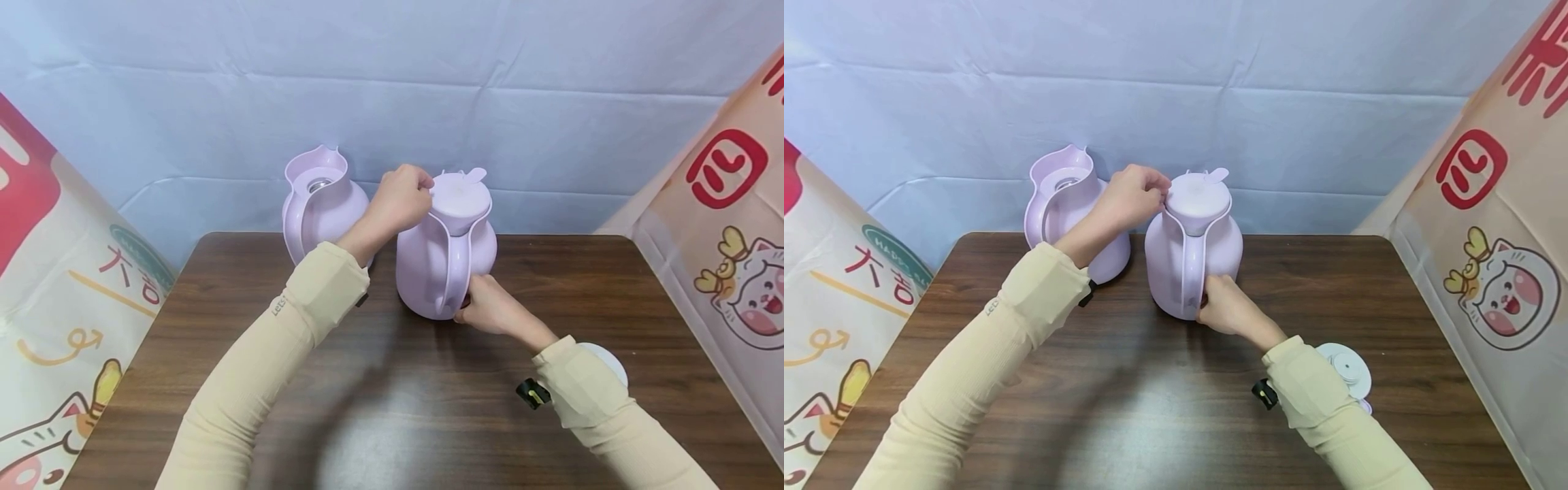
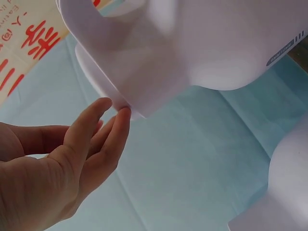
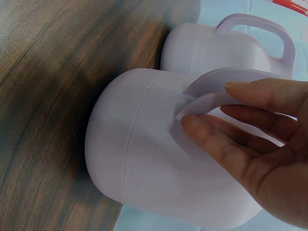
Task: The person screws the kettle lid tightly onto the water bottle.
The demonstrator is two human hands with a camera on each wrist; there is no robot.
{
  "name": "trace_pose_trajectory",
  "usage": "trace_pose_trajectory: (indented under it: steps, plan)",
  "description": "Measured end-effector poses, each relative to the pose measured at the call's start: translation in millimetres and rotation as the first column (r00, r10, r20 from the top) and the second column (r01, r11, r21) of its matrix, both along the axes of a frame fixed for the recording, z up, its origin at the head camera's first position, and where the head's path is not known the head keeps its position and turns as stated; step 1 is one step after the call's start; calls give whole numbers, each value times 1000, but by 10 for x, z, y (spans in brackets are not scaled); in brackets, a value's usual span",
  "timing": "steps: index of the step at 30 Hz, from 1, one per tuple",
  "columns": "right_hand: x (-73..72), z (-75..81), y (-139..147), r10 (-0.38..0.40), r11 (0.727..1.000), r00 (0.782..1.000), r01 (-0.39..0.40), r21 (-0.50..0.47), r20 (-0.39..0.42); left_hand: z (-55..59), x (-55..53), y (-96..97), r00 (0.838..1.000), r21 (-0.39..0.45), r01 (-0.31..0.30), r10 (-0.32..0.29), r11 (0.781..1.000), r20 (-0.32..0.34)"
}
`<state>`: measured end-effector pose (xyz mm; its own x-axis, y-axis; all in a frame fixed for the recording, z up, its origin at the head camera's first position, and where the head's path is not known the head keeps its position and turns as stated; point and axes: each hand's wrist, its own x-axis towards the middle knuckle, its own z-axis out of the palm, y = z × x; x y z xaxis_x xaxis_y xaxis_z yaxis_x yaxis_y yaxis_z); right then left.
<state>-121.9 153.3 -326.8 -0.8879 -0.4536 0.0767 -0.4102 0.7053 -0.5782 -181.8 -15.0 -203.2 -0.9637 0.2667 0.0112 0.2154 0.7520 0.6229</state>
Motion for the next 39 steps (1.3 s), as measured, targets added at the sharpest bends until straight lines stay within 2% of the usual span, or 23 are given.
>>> trace_pose_trajectory:
  steps: [16,32,39]
  plan:
    - [-1,-1,-5,2,1000,1000,-2,-1,-6,-25,-71,24,1000,-31,5,-6,999,-19]
    - [1,0,-9,0,1000,1000,0,-5,-11,-54,-158,32,1000,11,16,-16,1000,-25]
    - [2,-4,-6,-1,1000,1000,1,-6,-13,-71,-183,20,1000,42,9,-9,999,-6]
